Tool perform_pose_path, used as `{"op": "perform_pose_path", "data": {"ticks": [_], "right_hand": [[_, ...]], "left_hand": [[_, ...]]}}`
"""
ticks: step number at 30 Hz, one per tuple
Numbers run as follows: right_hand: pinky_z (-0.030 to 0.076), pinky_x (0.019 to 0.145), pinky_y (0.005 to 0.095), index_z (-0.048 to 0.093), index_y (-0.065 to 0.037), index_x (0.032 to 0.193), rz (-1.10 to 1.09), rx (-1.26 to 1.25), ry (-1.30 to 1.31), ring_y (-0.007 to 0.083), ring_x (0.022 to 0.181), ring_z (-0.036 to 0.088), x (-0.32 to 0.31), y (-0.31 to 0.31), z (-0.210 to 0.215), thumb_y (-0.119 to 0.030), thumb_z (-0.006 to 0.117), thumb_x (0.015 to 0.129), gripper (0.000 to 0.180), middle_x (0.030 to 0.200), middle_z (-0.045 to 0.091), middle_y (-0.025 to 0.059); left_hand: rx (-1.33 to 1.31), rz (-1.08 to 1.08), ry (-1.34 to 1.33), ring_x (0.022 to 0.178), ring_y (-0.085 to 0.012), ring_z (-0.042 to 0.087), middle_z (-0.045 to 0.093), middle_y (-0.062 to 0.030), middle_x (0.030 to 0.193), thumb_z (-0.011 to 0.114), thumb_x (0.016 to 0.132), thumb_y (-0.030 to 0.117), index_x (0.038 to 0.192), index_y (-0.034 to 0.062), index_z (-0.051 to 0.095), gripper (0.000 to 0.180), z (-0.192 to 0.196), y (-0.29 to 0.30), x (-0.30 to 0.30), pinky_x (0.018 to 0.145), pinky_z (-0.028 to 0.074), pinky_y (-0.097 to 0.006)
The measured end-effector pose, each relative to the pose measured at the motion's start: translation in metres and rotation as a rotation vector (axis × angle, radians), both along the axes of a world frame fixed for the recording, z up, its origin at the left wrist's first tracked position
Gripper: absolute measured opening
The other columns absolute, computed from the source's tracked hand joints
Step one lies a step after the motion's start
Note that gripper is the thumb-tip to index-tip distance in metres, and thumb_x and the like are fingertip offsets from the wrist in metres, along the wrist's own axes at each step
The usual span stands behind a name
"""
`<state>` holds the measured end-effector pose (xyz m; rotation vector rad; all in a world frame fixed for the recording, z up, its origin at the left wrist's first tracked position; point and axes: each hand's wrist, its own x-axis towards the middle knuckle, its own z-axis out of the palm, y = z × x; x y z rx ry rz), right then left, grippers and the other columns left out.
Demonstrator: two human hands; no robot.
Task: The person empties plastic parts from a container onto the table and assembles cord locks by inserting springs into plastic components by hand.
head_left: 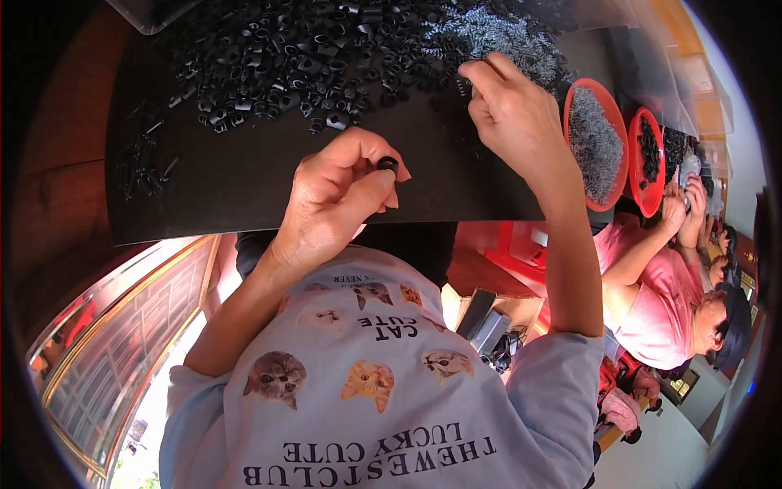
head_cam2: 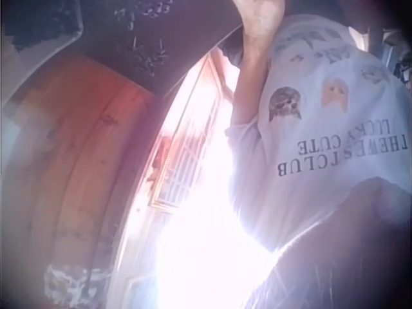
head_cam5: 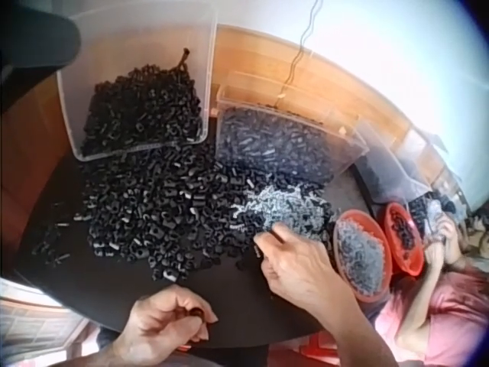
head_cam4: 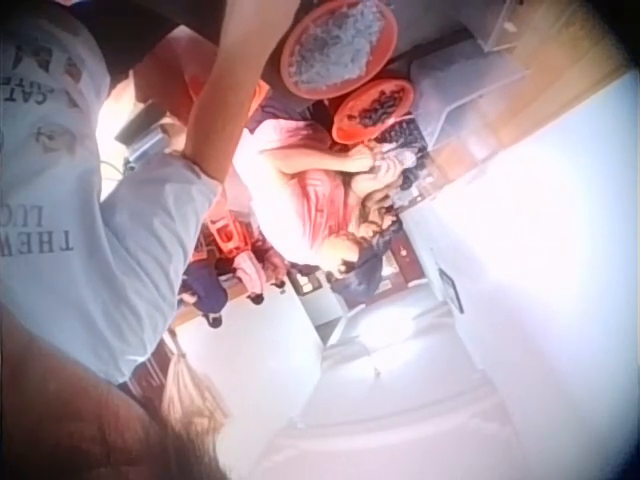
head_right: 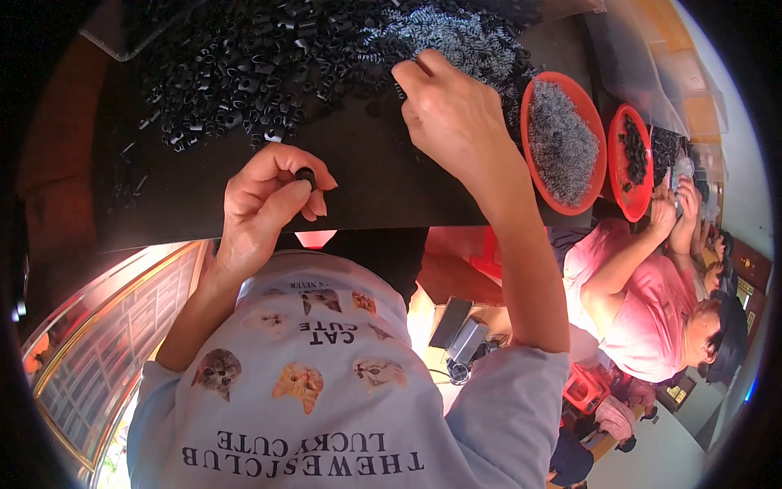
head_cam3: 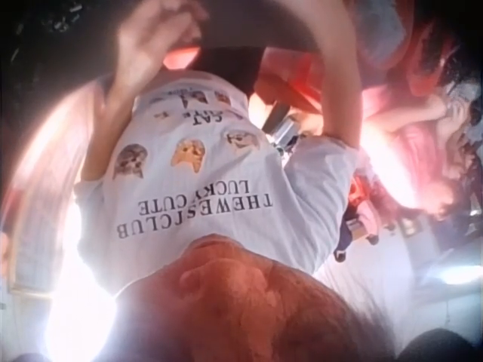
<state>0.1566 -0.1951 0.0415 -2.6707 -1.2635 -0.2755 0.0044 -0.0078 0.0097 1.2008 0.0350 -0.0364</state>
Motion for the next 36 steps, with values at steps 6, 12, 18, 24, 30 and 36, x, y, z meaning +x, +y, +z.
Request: {"op": "perform_pose_path", "data": {"ticks": [6,12,18,24,30,36], "right_hand": [[0.048,0.058,0.0347,0.063,-0.004,0.098,0.072,0.441,0.432,0.0247,0.064,0.06,-0.013,0.008,0.012,0.004,0.057,0.076,0.024,0.078,0.057,0.0106],[0.046,0.058,0.0253,0.063,-0.001,0.1,0.237,0.535,0.69,0.0122,0.065,0.058,-0.038,0.01,0.022,0.008,0.055,0.079,0.024,0.079,0.059,0.0048],[0.045,0.054,0.0201,0.061,0.0,0.096,-0.027,0.68,1.183,0.0057,0.063,0.056,-0.057,0.015,0.031,-0.002,0.062,0.089,0.008,0.075,0.061,0.0015],[0.042,0.052,0.0194,0.065,0.0,0.089,-0.009,0.6,1.096,0.003,0.06,0.054,-0.058,0.024,0.023,-0.008,0.069,0.089,0.009,0.073,0.062,-0.0013],[0.045,0.05,0.0285,0.062,0.0,0.084,0.132,0.642,0.75,0.0153,0.055,0.059,-0.064,0.027,0.009,-0.006,0.067,0.086,0.008,0.07,0.062,0.0072],[0.045,0.049,0.0335,0.061,-0.002,0.082,0.205,0.591,0.541,0.027,0.06,0.06,-0.069,0.024,0.007,-0.004,0.065,0.084,0.004,0.071,0.059,0.0104]], "left_hand": [[0.062,0.007,0.014,0.07,-0.0071,0.058,0.063,-0.0062,0.09,0.053,0.091,-0.004,0.099,-0.0004,0.056,0.009,0.001,-0.001,0.001,0.062,0.05,-0.021],[0.03,0.025,0.043,0.068,-0.0059,0.058,0.063,-0.0064,0.089,0.055,0.09,-0.005,0.098,-0.0013,0.055,0.009,0.0,-0.004,0.0,0.06,0.05,-0.02],[0.044,0.014,0.02,0.068,-0.0055,0.058,0.063,-0.006,0.088,0.055,0.091,-0.004,0.098,-0.0021,0.054,0.008,-0.001,-0.004,0.0,0.06,0.05,-0.02],[0.148,-0.034,0.032,0.071,-0.006,0.057,0.065,-0.0078,0.093,0.055,0.092,-0.003,0.104,-0.0002,0.055,0.012,-0.004,0.0,-0.001,0.063,0.05,-0.02],[0.211,0.032,0.016,0.063,0.0002,0.048,0.054,0.0039,0.073,0.064,0.085,-0.006,0.091,-0.0008,0.057,0.011,-0.008,-0.006,0.0,0.052,0.039,-0.018],[0.21,0.062,0.05,0.063,0.0008,0.047,0.054,0.0044,0.072,0.064,0.085,-0.006,0.092,-0.0007,0.058,0.01,-0.003,-0.008,0.0,0.052,0.039,-0.018]]}}
